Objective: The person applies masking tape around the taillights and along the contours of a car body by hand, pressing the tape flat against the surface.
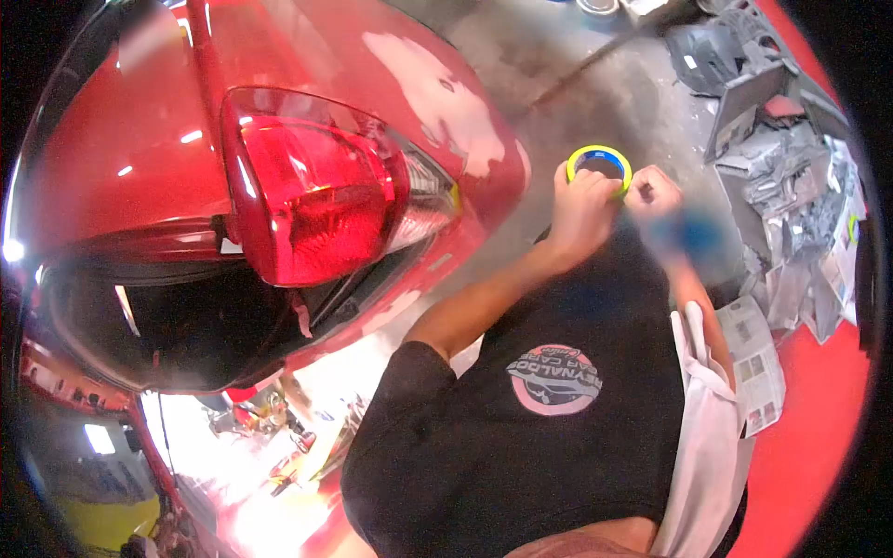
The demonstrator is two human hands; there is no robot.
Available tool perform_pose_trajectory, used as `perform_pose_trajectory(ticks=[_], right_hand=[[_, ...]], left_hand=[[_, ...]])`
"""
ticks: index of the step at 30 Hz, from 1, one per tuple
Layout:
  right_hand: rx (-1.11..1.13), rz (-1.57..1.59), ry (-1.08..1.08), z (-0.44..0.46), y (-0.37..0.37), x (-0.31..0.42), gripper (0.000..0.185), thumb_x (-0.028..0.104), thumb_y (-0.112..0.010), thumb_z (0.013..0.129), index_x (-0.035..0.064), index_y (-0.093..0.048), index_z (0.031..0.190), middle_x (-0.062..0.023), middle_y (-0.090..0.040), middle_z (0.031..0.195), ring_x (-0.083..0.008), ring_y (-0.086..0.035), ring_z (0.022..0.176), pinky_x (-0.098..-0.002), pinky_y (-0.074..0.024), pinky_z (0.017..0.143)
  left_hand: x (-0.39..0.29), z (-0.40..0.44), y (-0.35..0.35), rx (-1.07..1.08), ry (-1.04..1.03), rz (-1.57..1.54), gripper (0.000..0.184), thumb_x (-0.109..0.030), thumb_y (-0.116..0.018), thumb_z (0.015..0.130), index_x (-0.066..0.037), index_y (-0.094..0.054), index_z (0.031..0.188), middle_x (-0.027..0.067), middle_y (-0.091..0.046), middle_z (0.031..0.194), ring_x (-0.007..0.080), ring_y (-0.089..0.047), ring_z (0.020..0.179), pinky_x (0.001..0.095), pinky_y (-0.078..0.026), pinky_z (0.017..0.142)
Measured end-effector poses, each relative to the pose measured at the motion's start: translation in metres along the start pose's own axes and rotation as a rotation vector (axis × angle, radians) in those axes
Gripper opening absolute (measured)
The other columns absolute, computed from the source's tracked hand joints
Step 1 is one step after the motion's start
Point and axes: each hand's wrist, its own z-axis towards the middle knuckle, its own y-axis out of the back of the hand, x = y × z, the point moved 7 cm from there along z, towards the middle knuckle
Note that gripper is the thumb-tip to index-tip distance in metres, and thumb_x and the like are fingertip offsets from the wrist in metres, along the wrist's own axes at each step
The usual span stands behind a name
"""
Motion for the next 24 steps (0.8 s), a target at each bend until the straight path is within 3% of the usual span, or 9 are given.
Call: perform_pose_trajectory(ticks=[4, 8, 9, 11, 14, 18, 21, 23, 24], right_hand=[[0.167, 0.067, -0.040, 0.035, -0.003, -0.010, 0.011, 0.000, -0.069, 0.086, 0.0003, -0.059, 0.081, -0.0025, -0.057, 0.076, -0.0096, -0.055, 0.067, -0.0288, -0.0460, 0.061], [0.490, 0.433, -0.166, 0.081, -0.002, -0.009, 0.006, 0.000, -0.067, 0.087, 0.0001, -0.061, 0.085, 0.0021, -0.060, 0.083, -0.0069, -0.055, 0.075, -0.0246, -0.0460, 0.067], [0.627, 0.565, -0.315, 0.096, 0.004, -0.007, 0.013, 0.006, -0.068, 0.088, -0.0015, -0.068, 0.099, -0.0012, -0.066, 0.095, -0.0104, -0.061, 0.087, -0.0259, -0.0503, 0.081], [0.611, 0.532, -0.163, 0.135, 0.014, 0.013, 0.040, 0.017, -0.072, 0.089, -0.0026, -0.068, 0.124, -0.0073, -0.067, 0.116, -0.0166, -0.064, 0.109, -0.0322, -0.0513, 0.097], [1.060, 0.553, -0.070, 0.150, 0.003, 0.047, 0.068, 0.025, -0.077, 0.088, -0.0020, -0.056, 0.148, -0.0115, -0.057, 0.148, -0.0221, -0.055, 0.134, -0.0372, -0.0436, 0.113], [1.239, 0.383, -0.044, 0.182, 0.009, 0.064, 0.050, 0.017, -0.076, 0.090, -0.0030, -0.067, 0.134, -0.0096, -0.071, 0.129, -0.0214, -0.063, 0.120, -0.0381, -0.0479, 0.107], [1.265, 0.325, -0.001, 0.213, 0.017, 0.075, 0.040, 0.017, -0.076, 0.091, -0.0040, -0.071, 0.124, -0.0126, -0.076, 0.112, -0.0252, -0.070, 0.104, -0.0391, -0.0519, 0.097], [1.148, 0.151, 0.285, 0.230, 0.018, 0.080, 0.039, 0.020, -0.079, 0.091, -0.0036, -0.072, 0.121, -0.0184, -0.076, 0.105, -0.0313, -0.071, 0.094, -0.0400, -0.0524, 0.089], [1.170, 0.149, 0.306, 0.233, 0.014, 0.083, 0.039, 0.020, -0.079, 0.091, -0.0036, -0.072, 0.121, -0.0184, -0.076, 0.105, -0.0313, -0.071, 0.094, -0.0400, -0.0524, 0.089]], left_hand=[[0.014, 0.021, 0.021, 0.044, 0.089, -0.072, 0.028, -0.010, -0.081, 0.085, -0.005, -0.076, 0.112, 0.0110, -0.073, 0.098, 0.0300, -0.069, 0.102, 0.0491, -0.045, 0.104], [0.046, 0.032, 0.039, 0.075, 0.438, -0.569, 0.033, -0.008, -0.080, 0.090, 0.001, -0.074, 0.122, 0.0091, -0.076, 0.109, 0.0172, -0.068, 0.105, 0.0349, -0.052, 0.096], [0.050, 0.032, 0.046, 0.060, 0.538, -0.741, 0.034, -0.007, -0.079, 0.092, 0.003, -0.074, 0.124, 0.0080, -0.076, 0.112, 0.0136, -0.067, 0.104, 0.0303, -0.053, 0.093], [0.055, 0.036, 0.065, -0.002, 0.582, -0.839, 0.034, -0.007, -0.079, 0.094, 0.003, -0.072, 0.125, 0.0065, -0.076, 0.113, 0.0122, -0.069, 0.102, 0.0298, -0.055, 0.094], [0.031, 0.055, 0.082, -0.116, 0.522, -1.073, 0.034, -0.011, -0.081, 0.094, 0.001, -0.072, 0.125, 0.0049, -0.076, 0.116, 0.0124, -0.070, 0.105, 0.0297, -0.055, 0.095], [0.002, 0.086, 0.073, -0.221, 0.459, -1.103, 0.034, -0.012, -0.078, 0.096, 0.001, -0.071, 0.127, 0.0048, -0.073, 0.119, 0.0129, -0.067, 0.110, 0.0307, -0.053, 0.099], [-0.011, 0.098, 0.078, -0.521, 0.490, -1.013, 0.035, -0.012, -0.076, 0.098, 0.002, -0.070, 0.129, 0.0053, -0.067, 0.127, 0.0138, -0.064, 0.116, 0.0324, -0.052, 0.102], [-0.016, 0.091, 0.086, -0.747, 0.490, -0.749, 0.036, -0.012, -0.076, 0.098, 0.002, -0.069, 0.131, 0.0055, -0.063, 0.131, 0.0148, -0.063, 0.119, 0.0332, -0.052, 0.103], [-0.027, 0.091, 0.091, -0.774, 0.504, -0.747, 0.037, -0.011, -0.076, 0.098, 0.003, -0.068, 0.131, 0.0062, -0.064, 0.127, 0.0162, -0.064, 0.118, 0.0334, -0.052, 0.104]])
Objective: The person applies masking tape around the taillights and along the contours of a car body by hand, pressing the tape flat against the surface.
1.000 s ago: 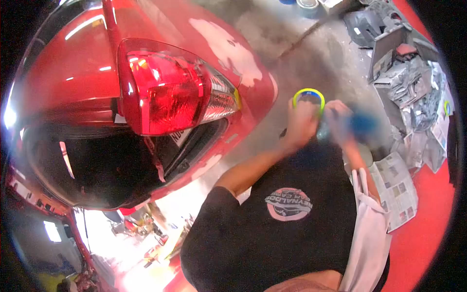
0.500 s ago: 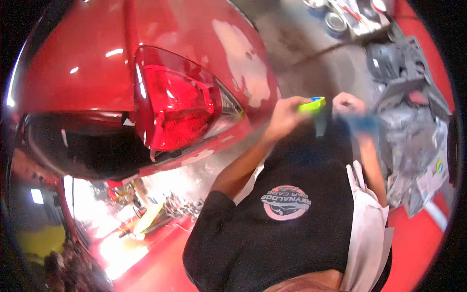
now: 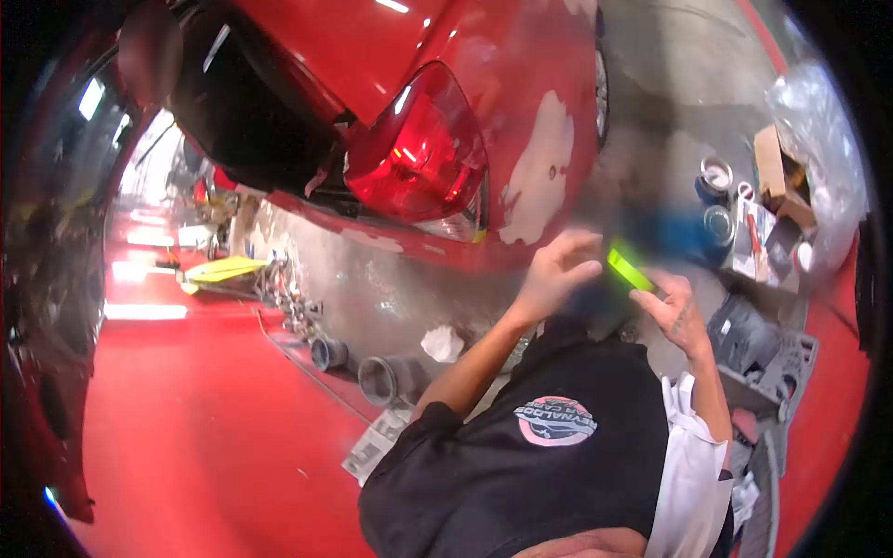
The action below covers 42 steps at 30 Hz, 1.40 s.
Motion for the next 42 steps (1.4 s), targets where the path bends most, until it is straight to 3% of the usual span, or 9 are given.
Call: perform_pose_trajectory(ticks=[9, 23, 26, 28, 30, 33, 35, 41, 42], right_hand=[[0.214, -0.355, 0.482, 0.054, -0.037, 0.076, 0.031, 0.020, -0.079, 0.088, 0.0003, -0.072, 0.112, -0.0216, -0.073, 0.097, -0.0401, -0.070, 0.095, -0.0470, -0.0522, 0.097], [0.274, -0.468, 0.581, 0.124, -0.076, 0.135, 0.030, 0.020, -0.078, 0.088, 0.0050, -0.072, 0.114, -0.0166, -0.071, 0.090, -0.0371, -0.068, 0.090, -0.0485, -0.0518, 0.099], [0.367, -0.500, 0.499, 0.138, -0.088, 0.135, 0.034, 0.019, -0.080, 0.086, 0.0037, -0.071, 0.115, -0.0215, -0.068, 0.109, -0.0441, -0.064, 0.108, -0.0517, -0.0502, 0.106], [0.298, -0.483, 0.609, 0.145, -0.093, 0.150, 0.028, 0.019, -0.078, 0.088, 0.0054, -0.072, 0.112, -0.0163, -0.069, 0.089, -0.0366, -0.068, 0.089, -0.0473, -0.0532, 0.096], [0.341, -0.459, 0.617, 0.155, -0.099, 0.152, 0.029, 0.019, -0.078, 0.087, 0.0051, -0.072, 0.112, -0.0166, -0.070, 0.090, -0.0370, -0.068, 0.089, -0.0475, -0.0534, 0.095], [0.385, -0.437, 0.695, 0.168, -0.100, 0.161, 0.031, 0.019, -0.078, 0.086, 0.0041, -0.072, 0.112, -0.0171, -0.070, 0.092, -0.0382, -0.068, 0.089, -0.0481, -0.0539, 0.093], [0.408, -0.419, 0.775, 0.174, -0.098, 0.166, 0.032, 0.019, -0.078, 0.086, 0.0036, -0.071, 0.113, -0.0173, -0.070, 0.093, -0.0391, -0.068, 0.090, -0.0486, -0.0542, 0.091], [0.554, -0.365, 0.812, 0.206, -0.085, 0.167, 0.034, 0.016, -0.077, 0.084, 0.0027, -0.067, 0.113, -0.0194, -0.069, 0.098, -0.0415, -0.067, 0.096, -0.0498, -0.0545, 0.091], [0.598, -0.357, 0.809, 0.213, -0.082, 0.165, 0.033, 0.015, -0.078, 0.083, 0.0026, -0.066, 0.111, -0.0195, -0.069, 0.098, -0.0416, -0.067, 0.097, -0.0501, -0.0544, 0.092]], left_hand=[[-0.011, -0.029, 0.030, -0.355, -0.105, 0.304, 0.016, -0.001, -0.075, 0.095, 0.005, -0.073, 0.109, 0.0075, -0.069, 0.111, 0.0155, -0.069, 0.104, 0.0304, -0.054, 0.097], [-0.048, -0.009, 0.107, -0.373, -0.174, 0.096, 0.010, -0.002, -0.073, 0.097, 0.003, -0.074, 0.106, 0.0053, -0.071, 0.104, 0.0125, -0.067, 0.099, 0.0274, -0.052, 0.090], [-0.036, -0.007, 0.128, -0.349, -0.170, 0.113, 0.009, -0.001, -0.072, 0.098, 0.004, -0.073, 0.106, 0.0057, -0.071, 0.103, 0.0129, -0.067, 0.097, 0.0270, -0.053, 0.088], [-0.037, -0.008, 0.135, -0.366, -0.153, 0.104, 0.009, -0.001, -0.071, 0.098, 0.004, -0.073, 0.105, 0.0056, -0.071, 0.102, 0.0127, -0.067, 0.096, 0.0270, -0.053, 0.087], [-0.041, -0.010, 0.139, -0.371, -0.139, 0.101, 0.008, -0.001, -0.071, 0.099, 0.004, -0.073, 0.105, 0.0056, -0.071, 0.102, 0.0125, -0.067, 0.095, 0.0269, -0.054, 0.087], [-0.051, -0.014, 0.139, -0.455, -0.152, 0.112, 0.009, -0.002, -0.070, 0.100, 0.004, -0.071, 0.107, 0.0050, -0.070, 0.102, 0.0116, -0.067, 0.094, 0.0271, -0.054, 0.086], [-0.068, -0.019, 0.139, -0.564, -0.191, 0.172, 0.005, -0.004, -0.067, 0.101, 0.001, -0.068, 0.104, 0.0006, -0.068, 0.090, 0.0071, -0.062, 0.082, 0.0248, -0.051, 0.075], [-0.098, -0.014, 0.133, -0.735, -0.283, 0.307, 0.004, -0.003, -0.065, 0.103, 0.000, -0.064, 0.103, 0.0006, -0.063, 0.095, 0.0075, -0.060, 0.082, 0.0244, -0.050, 0.073], [-0.093, -0.010, 0.131, -0.743, -0.227, 0.162, 0.007, -0.005, -0.066, 0.103, 0.000, -0.064, 0.107, 0.0039, -0.065, 0.102, 0.0104, -0.061, 0.093, 0.0262, -0.050, 0.085]])
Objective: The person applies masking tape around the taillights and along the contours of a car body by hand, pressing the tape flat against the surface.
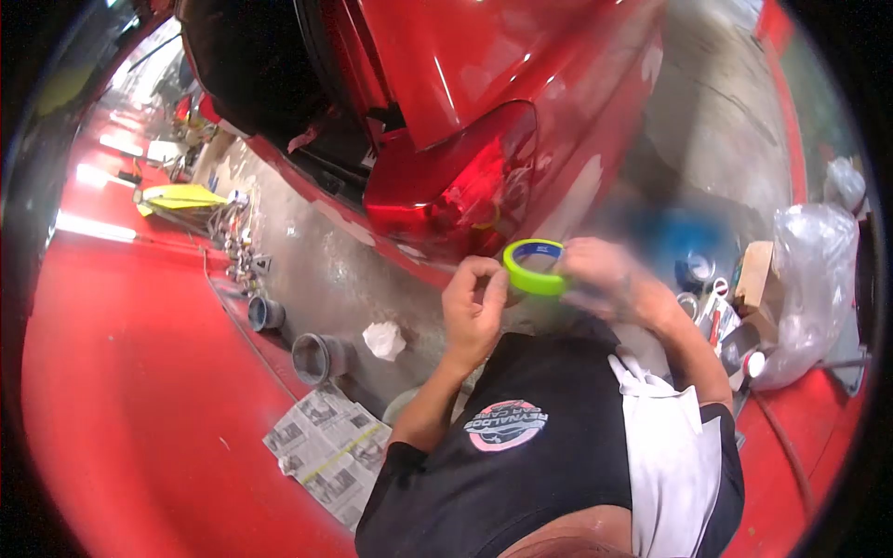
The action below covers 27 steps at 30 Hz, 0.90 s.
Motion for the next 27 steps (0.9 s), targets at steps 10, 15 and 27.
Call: perform_pose_trajectory(ticks=[10, 15, 27], right_hand=[[0.130, 0.068, 0.105, -0.019, 0.102, -0.057, 0.035, 0.016, -0.082, 0.081, 0.0009, -0.068, 0.109, -0.0193, -0.071, 0.098, -0.0399, -0.067, 0.098, -0.0475, -0.0542, 0.094], [0.143, 0.164, 0.027, -0.008, 0.148, -0.084, 0.034, 0.017, -0.084, 0.080, -0.0031, -0.070, 0.103, -0.0175, -0.072, 0.093, -0.0342, -0.070, 0.087, -0.0409, -0.0561, 0.082], [0.154, 0.750, -0.038, 0.051, 0.186, -0.103, 0.047, 0.007, -0.078, 0.092, -0.0015, -0.060, 0.135, -0.0091, -0.069, 0.106, -0.0135, -0.068, 0.096, -0.0284, -0.0566, 0.085]], left_hand=[[-0.020, 0.028, -0.082, -0.236, -0.163, 0.168, 0.003, -0.002, -0.061, 0.106, -0.002, -0.059, 0.103, 0.0028, -0.060, 0.094, 0.0079, -0.059, 0.076, 0.0237, -0.049, 0.069], [-0.048, 0.033, -0.082, -0.405, -0.240, 0.161, 0.003, -0.004, -0.060, 0.107, -0.001, -0.058, 0.105, 0.0026, -0.060, 0.086, 0.0076, -0.057, 0.067, 0.0229, -0.047, 0.062], [-0.115, 0.071, 0.028, -0.515, 0.036, 0.355, 0.021, -0.020, -0.067, 0.102, 0.001, -0.067, 0.104, 0.0025, -0.064, 0.074, 0.0080, -0.057, 0.057, 0.0237, -0.044, 0.051]])
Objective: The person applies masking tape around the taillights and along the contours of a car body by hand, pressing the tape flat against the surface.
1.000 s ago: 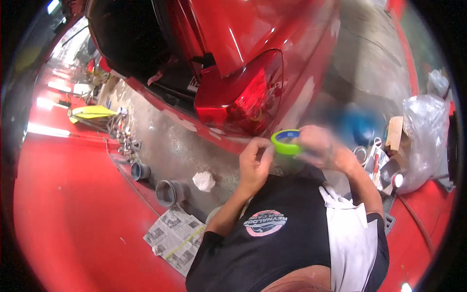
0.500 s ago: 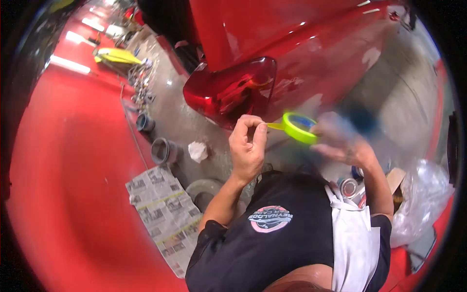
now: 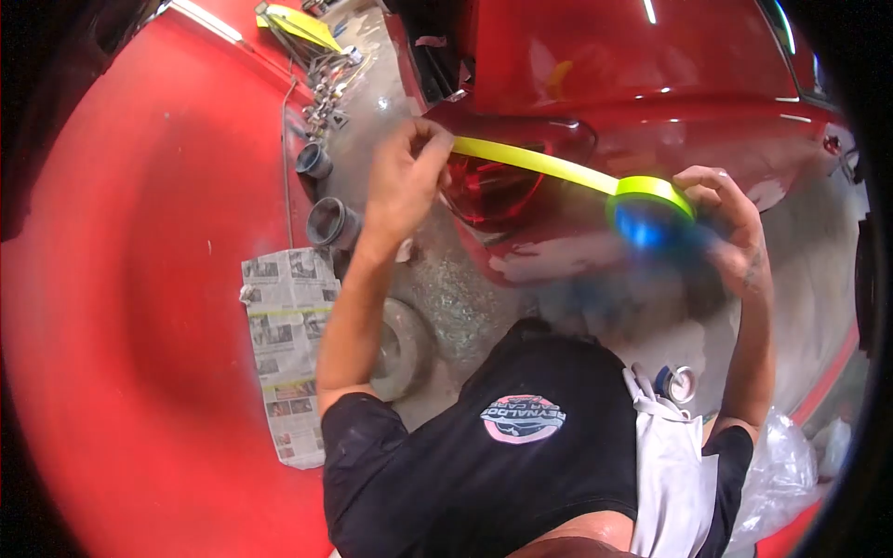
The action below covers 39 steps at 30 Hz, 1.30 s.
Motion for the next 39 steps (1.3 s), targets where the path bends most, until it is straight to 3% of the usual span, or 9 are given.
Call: perform_pose_trajectory(ticks=[6, 8, 11, 18, 21, 23, 30, 33, 39], right_hand=[[0.016, -0.107, 0.019, 0.017, -0.004, 0.016, 0.043, 0.004, -0.073, 0.095, -0.0043, -0.059, 0.136, -0.0095, -0.068, 0.106, -0.0142, -0.069, 0.088, -0.0282, -0.0578, 0.076], [0.005, -0.077, -0.032, 0.019, 0.001, 0.010, 0.043, 0.004, -0.072, 0.095, -0.0051, -0.059, 0.135, -0.0097, -0.069, 0.107, -0.0143, -0.069, 0.085, -0.0282, -0.0579, 0.073], [-0.044, -0.107, -0.010, 0.020, 0.014, 0.005, 0.043, 0.006, -0.071, 0.096, -0.0052, -0.060, 0.136, -0.0107, -0.070, 0.105, -0.0150, -0.070, 0.082, -0.0285, -0.0575, 0.074], [-0.048, -0.217, 0.005, 0.018, 0.030, -0.008, 0.043, 0.010, -0.073, 0.096, -0.0033, -0.062, 0.135, -0.0102, -0.071, 0.107, -0.0159, -0.070, 0.082, -0.0292, -0.0583, 0.076], [-0.069, -0.192, 0.029, 0.019, 0.030, -0.003, 0.042, 0.010, -0.074, 0.095, -0.0032, -0.063, 0.134, -0.0093, -0.072, 0.109, -0.0169, -0.071, 0.083, -0.0295, -0.0588, 0.078], [-0.079, -0.199, 0.044, 0.017, 0.026, 0.000, 0.043, 0.009, -0.073, 0.095, -0.0037, -0.063, 0.134, -0.0104, -0.071, 0.111, -0.0169, -0.072, 0.085, -0.0296, -0.0589, 0.078], [0.068, -0.240, 0.139, 0.007, 0.020, 0.023, 0.046, -0.003, -0.069, 0.088, -0.0059, -0.064, 0.134, -0.0154, -0.068, 0.123, -0.0189, -0.072, 0.095, -0.0307, -0.0588, 0.081], [-0.062, -0.306, 0.113, -0.011, 0.023, 0.033, 0.050, -0.001, -0.074, 0.078, -0.0041, -0.069, 0.128, -0.0157, -0.071, 0.120, -0.0206, -0.072, 0.095, -0.0300, -0.0563, 0.078], [0.140, -0.327, 0.183, 0.023, -0.028, 0.042, 0.052, 0.002, -0.077, 0.075, -0.0046, -0.071, 0.126, -0.0175, -0.073, 0.094, -0.0261, -0.070, 0.077, -0.0330, -0.0525, 0.070]], left_hand=[[-0.015, 0.037, 0.009, 0.089, -0.007, 0.229, 0.025, -0.022, -0.069, 0.095, 0.002, -0.070, 0.097, 0.0034, -0.063, 0.068, 0.0082, -0.057, 0.054, 0.0239, -0.041, 0.047], [-0.005, 0.051, 0.002, 0.226, 0.130, 0.348, 0.031, -0.024, -0.070, 0.087, 0.005, -0.073, 0.092, 0.0091, -0.067, 0.070, 0.0133, -0.066, 0.064, 0.0310, -0.050, 0.060], [-0.014, 0.071, -0.012, 0.341, 0.062, 0.479, 0.031, -0.025, -0.071, 0.085, 0.005, -0.075, 0.089, 0.0090, -0.067, 0.068, 0.0127, -0.065, 0.066, 0.0315, -0.050, 0.061], [-0.007, 0.087, -0.022, 0.423, 0.004, 0.511, 0.029, -0.024, -0.072, 0.085, 0.005, -0.076, 0.091, 0.0081, -0.068, 0.070, 0.0116, -0.061, 0.069, 0.0323, -0.050, 0.063], [-0.005, 0.077, -0.020, 0.434, 0.151, 0.433, 0.029, -0.022, -0.072, 0.086, 0.006, -0.076, 0.093, 0.0076, -0.069, 0.072, 0.0123, -0.062, 0.068, 0.0326, -0.050, 0.064], [-0.009, 0.067, -0.018, 0.389, 0.126, 0.371, 0.025, -0.020, -0.070, 0.094, 0.003, -0.072, 0.101, -0.0006, -0.057, 0.066, 0.0053, -0.047, 0.050, 0.0252, -0.033, 0.046], [-0.008, 0.056, -0.009, 0.338, 0.147, 0.228, 0.022, -0.020, -0.069, 0.096, 0.002, -0.069, 0.099, -0.0009, -0.057, 0.067, 0.0057, -0.046, 0.050, 0.0250, -0.033, 0.046], [-0.006, 0.051, -0.004, 0.324, 0.256, 0.031, 0.021, -0.019, -0.069, 0.096, 0.002, -0.068, 0.099, -0.0006, -0.056, 0.067, 0.0059, -0.046, 0.050, 0.0255, -0.033, 0.045], [-0.002, 0.076, 0.004, 0.363, 0.130, 0.362, 0.022, -0.021, -0.066, 0.095, 0.002, -0.068, 0.096, 0.0024, -0.059, 0.068, 0.0075, -0.050, 0.049, 0.0251, -0.035, 0.045]])
